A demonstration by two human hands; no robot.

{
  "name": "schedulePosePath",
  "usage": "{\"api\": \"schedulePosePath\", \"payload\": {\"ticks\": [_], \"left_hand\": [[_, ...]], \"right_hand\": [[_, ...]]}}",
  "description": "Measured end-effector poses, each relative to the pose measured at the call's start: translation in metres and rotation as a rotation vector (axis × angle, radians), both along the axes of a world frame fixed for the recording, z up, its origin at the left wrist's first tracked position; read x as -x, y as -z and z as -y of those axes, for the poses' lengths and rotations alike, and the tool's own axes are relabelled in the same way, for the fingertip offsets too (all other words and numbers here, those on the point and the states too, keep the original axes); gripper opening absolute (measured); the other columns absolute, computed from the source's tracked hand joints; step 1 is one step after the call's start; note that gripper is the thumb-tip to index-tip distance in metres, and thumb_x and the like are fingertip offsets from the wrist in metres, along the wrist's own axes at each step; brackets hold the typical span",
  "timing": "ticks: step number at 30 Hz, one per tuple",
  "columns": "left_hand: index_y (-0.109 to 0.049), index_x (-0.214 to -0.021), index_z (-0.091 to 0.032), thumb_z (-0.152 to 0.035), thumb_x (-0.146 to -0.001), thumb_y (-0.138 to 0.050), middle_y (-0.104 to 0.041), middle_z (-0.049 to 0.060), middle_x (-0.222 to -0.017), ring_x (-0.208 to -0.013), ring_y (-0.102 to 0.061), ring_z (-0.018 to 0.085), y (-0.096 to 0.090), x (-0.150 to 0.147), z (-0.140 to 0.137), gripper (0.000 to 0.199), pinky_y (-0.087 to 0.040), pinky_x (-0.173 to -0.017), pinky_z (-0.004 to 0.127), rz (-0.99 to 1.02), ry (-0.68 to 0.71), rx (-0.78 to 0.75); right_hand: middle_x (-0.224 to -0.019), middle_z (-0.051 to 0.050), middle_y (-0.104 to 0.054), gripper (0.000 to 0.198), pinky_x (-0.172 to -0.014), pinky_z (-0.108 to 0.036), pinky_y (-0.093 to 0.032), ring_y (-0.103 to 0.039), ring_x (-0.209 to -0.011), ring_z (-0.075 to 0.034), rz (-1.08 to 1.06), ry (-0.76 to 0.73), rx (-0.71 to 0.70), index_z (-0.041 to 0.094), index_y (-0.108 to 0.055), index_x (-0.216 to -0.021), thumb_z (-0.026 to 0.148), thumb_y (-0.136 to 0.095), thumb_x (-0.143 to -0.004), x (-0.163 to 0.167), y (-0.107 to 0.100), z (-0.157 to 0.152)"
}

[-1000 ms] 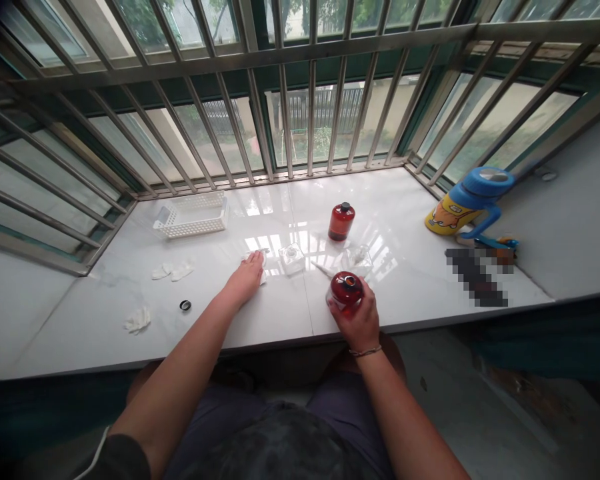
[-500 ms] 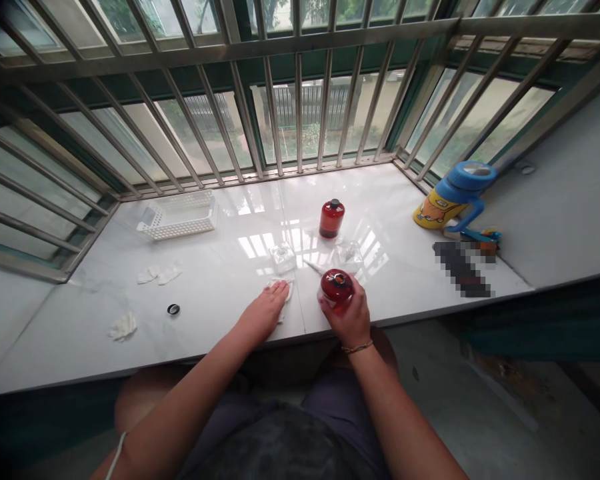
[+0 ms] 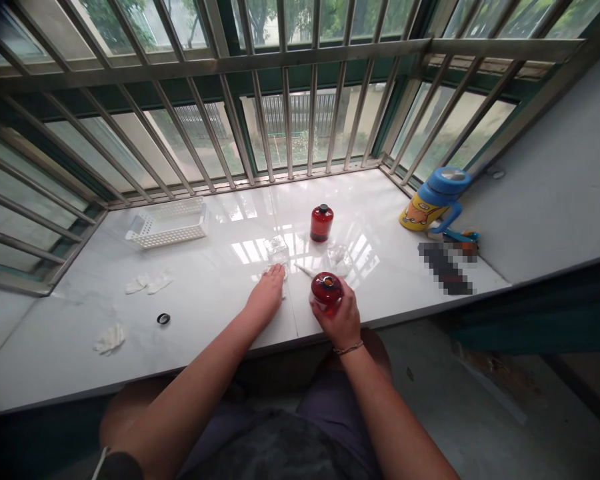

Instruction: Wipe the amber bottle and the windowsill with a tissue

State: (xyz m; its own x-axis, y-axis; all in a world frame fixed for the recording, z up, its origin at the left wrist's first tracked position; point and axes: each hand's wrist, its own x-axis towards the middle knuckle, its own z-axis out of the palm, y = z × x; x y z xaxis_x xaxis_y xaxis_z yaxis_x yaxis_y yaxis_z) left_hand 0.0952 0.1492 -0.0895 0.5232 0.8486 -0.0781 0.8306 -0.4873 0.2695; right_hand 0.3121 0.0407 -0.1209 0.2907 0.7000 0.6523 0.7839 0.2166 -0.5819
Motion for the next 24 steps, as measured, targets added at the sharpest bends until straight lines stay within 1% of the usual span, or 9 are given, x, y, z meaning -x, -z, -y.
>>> {"api": "schedulePosePath", "payload": {"ticks": [3,7,10,14,18,21,24], "left_hand": [[-0.036,-0.164,0.000,0.006,-0.090,-0.043,-0.032,0.028,-0.174,-0.165,-0.031,0.035,-0.003,-0.006,-0.002,0.075,-0.030,-0.135,0.051,0.002,0.024,0.020],[-0.037,-0.166,-0.006,0.006,-0.091,-0.039,-0.032,0.021,-0.176,-0.166,-0.028,0.028,-0.007,-0.007,0.001,0.076,-0.029,-0.136,0.047,0.019,0.087,0.051],[-0.037,-0.167,-0.010,0.004,-0.093,-0.038,-0.030,0.017,-0.177,-0.167,-0.026,0.026,-0.008,-0.009,0.006,0.075,-0.027,-0.136,0.046,0.039,0.149,0.078],[-0.037,-0.167,-0.014,0.001,-0.095,-0.040,-0.031,0.013,-0.177,-0.166,-0.029,0.022,-0.007,-0.011,0.023,0.073,-0.028,-0.136,0.041,0.074,0.256,0.115],[-0.041,-0.165,-0.017,-0.003,-0.097,-0.044,-0.037,0.012,-0.175,-0.165,-0.031,0.023,-0.003,0.002,0.052,0.070,-0.030,-0.136,0.042,0.105,0.325,0.135],[-0.040,-0.166,-0.019,-0.003,-0.099,-0.042,-0.037,0.012,-0.175,-0.164,-0.033,0.024,0.002,0.021,0.072,0.069,-0.032,-0.135,0.046,0.148,0.318,0.125],[-0.042,-0.165,-0.019,-0.003,-0.099,-0.041,-0.038,0.012,-0.175,-0.163,-0.035,0.024,0.003,0.035,0.080,0.068,-0.030,-0.136,0.046,0.180,0.286,0.111]], "right_hand": [[-0.144,-0.023,-0.064,0.097,-0.104,-0.058,-0.063,-0.069,-0.130,-0.039,0.004,-0.001,-0.011,0.018,-0.037,-0.163,0.057,-0.083,-0.087,0.000,0.000,-0.001],[-0.144,-0.023,-0.064,0.097,-0.105,-0.057,-0.062,-0.068,-0.130,-0.039,0.000,-0.007,-0.018,0.017,-0.038,-0.163,0.056,-0.083,-0.087,0.000,0.000,-0.001],[-0.145,-0.023,-0.064,0.097,-0.104,-0.057,-0.062,-0.069,-0.130,-0.039,-0.003,0.000,-0.009,0.017,-0.038,-0.163,0.057,-0.083,-0.087,-0.001,0.000,-0.001],[-0.144,-0.023,-0.065,0.098,-0.104,-0.057,-0.063,-0.069,-0.128,-0.039,0.009,0.010,-0.011,0.017,-0.038,-0.163,0.058,-0.083,-0.086,-0.002,0.003,-0.001],[-0.143,-0.023,-0.065,0.098,-0.104,-0.057,-0.062,-0.069,-0.129,-0.039,0.009,0.007,-0.012,0.016,-0.038,-0.163,0.058,-0.083,-0.086,-0.002,0.004,-0.002],[-0.144,-0.023,-0.065,0.098,-0.104,-0.057,-0.062,-0.069,-0.129,-0.039,0.001,0.007,-0.013,0.017,-0.038,-0.163,0.058,-0.084,-0.086,-0.002,0.003,-0.001],[-0.145,-0.023,-0.064,0.098,-0.105,-0.056,-0.062,-0.068,-0.130,-0.038,-0.005,0.005,-0.006,0.017,-0.038,-0.163,0.057,-0.084,-0.086,-0.001,0.002,-0.001]]}}
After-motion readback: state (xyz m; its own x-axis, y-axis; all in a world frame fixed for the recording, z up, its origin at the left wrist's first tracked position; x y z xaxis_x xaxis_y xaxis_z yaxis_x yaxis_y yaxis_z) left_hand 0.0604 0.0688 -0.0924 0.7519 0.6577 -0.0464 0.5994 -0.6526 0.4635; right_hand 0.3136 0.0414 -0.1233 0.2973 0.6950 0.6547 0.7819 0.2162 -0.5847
